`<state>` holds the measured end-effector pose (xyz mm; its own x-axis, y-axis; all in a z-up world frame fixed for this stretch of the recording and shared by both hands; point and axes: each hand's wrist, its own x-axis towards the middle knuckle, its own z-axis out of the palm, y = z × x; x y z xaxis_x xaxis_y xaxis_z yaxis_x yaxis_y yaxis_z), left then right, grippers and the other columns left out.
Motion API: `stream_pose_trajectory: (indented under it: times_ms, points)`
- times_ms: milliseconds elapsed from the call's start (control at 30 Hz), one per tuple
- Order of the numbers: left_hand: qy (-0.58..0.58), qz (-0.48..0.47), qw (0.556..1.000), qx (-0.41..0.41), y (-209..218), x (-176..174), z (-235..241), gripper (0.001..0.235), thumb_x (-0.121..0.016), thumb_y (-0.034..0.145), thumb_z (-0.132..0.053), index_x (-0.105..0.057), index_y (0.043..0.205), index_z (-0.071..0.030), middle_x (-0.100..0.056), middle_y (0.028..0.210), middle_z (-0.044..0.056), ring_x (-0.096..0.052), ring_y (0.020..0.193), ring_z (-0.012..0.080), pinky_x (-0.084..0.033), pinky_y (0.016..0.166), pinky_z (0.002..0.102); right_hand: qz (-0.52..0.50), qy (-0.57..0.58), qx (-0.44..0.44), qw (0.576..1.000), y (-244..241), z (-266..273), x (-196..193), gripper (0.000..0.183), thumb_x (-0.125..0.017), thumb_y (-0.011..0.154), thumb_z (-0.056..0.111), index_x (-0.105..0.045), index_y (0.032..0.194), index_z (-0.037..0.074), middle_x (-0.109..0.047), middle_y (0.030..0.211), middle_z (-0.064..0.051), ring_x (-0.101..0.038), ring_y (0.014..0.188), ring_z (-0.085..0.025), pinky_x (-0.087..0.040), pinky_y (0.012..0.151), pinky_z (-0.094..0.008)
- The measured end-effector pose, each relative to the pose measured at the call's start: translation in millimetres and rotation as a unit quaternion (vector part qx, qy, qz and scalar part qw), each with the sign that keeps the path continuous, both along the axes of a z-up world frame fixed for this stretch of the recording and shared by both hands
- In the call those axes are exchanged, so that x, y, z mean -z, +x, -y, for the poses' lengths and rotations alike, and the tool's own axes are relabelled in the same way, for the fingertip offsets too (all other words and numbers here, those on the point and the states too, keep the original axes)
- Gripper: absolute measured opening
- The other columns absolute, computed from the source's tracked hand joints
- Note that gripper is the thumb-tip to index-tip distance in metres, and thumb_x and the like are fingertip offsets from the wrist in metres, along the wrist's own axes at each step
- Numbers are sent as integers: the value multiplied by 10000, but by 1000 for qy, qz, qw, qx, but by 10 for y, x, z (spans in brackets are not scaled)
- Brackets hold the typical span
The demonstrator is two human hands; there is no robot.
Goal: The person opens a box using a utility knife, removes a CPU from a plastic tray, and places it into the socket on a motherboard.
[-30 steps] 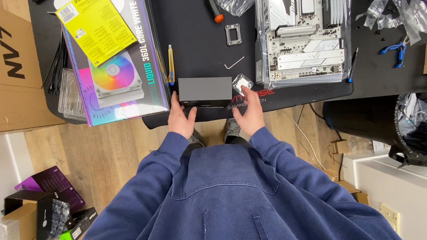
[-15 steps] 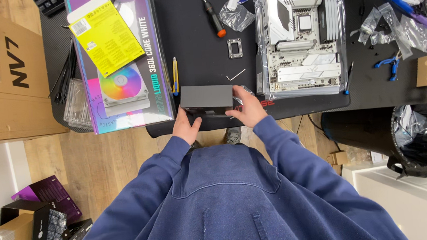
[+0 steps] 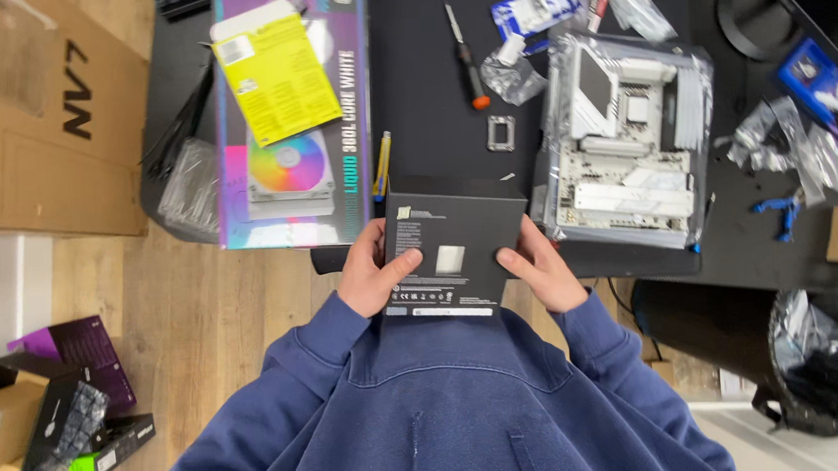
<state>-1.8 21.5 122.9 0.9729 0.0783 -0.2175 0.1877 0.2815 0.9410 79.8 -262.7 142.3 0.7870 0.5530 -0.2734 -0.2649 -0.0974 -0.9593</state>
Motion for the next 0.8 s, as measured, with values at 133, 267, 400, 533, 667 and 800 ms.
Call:
stream_pose_trajectory:
  times_ms: [133, 267, 400, 533, 667, 800]
  points:
    - [-10, 41, 995, -85, -182, -386, -53, 350, -814, 908, -264, -632, 1123, -55, -705, 927, 61, -632, 862, 117, -579, 728, 291, 31, 9, -50, 998, -181, -295, 3, 751, -774, 898, 284, -438, 1521, 31, -585, 1449, -182, -543, 1312, -248, -486, 1097, -492]
    - [37, 35, 992, -114, -371, -557, -273, 294, -742, 962, -280, -622, 1101, -51, -674, 895, 64, -625, 861, 120, -564, 731, 300, 39, 46, -50, 997, -196, -766, -280, 538, -763, 914, 184, -559, 1390, 36, -686, 1250, -124, -596, 1135, -169, -544, 987, -400]
    - [63, -4, 990, -127, -629, -492, -501, 313, -702, 981, -311, -604, 1110, -43, -654, 894, 83, -619, 887, 157, -547, 745, 327, 14, 55, -82, 995, -296, -1026, -211, 549, -767, 919, 212, -564, 1398, 40, -690, 1268, -134, -585, 1118, -174, -543, 953, -388]
    - [55, -34, 982, -176, -693, -559, -697, 357, -742, 934, -320, -649, 1124, -33, -692, 871, 104, -637, 829, 172, -571, 682, 334, 18, 50, -115, 992, -328, -1126, 91, 705, -660, 975, 322, -387, 1578, 81, -569, 1501, -139, -537, 1276, -201, -482, 1079, -429]
    - [105, -8, 966, -238, -656, -583, -1257, 331, -748, 935, -303, -658, 1133, -54, -663, 870, 50, -622, 804, 134, -578, 690, 304, -122, 128, 26, 984, -296, -1206, -77, 941, -367, 913, 774, -428, 1540, 74, -610, 1425, -141, -598, 1276, -263, -464, 1070, -419]
    - [289, 101, 926, -221, -150, -1159, -1878, 461, -788, 928, -378, -606, 1166, -28, -619, 893, 130, -628, 830, 184, -560, 721, 357, -136, 91, 139, 977, -292, -954, 51, 767, -306, 1047, 595, -628, 1330, -43, -721, 1266, -271, -693, 1208, -364, -518, 1054, -437]
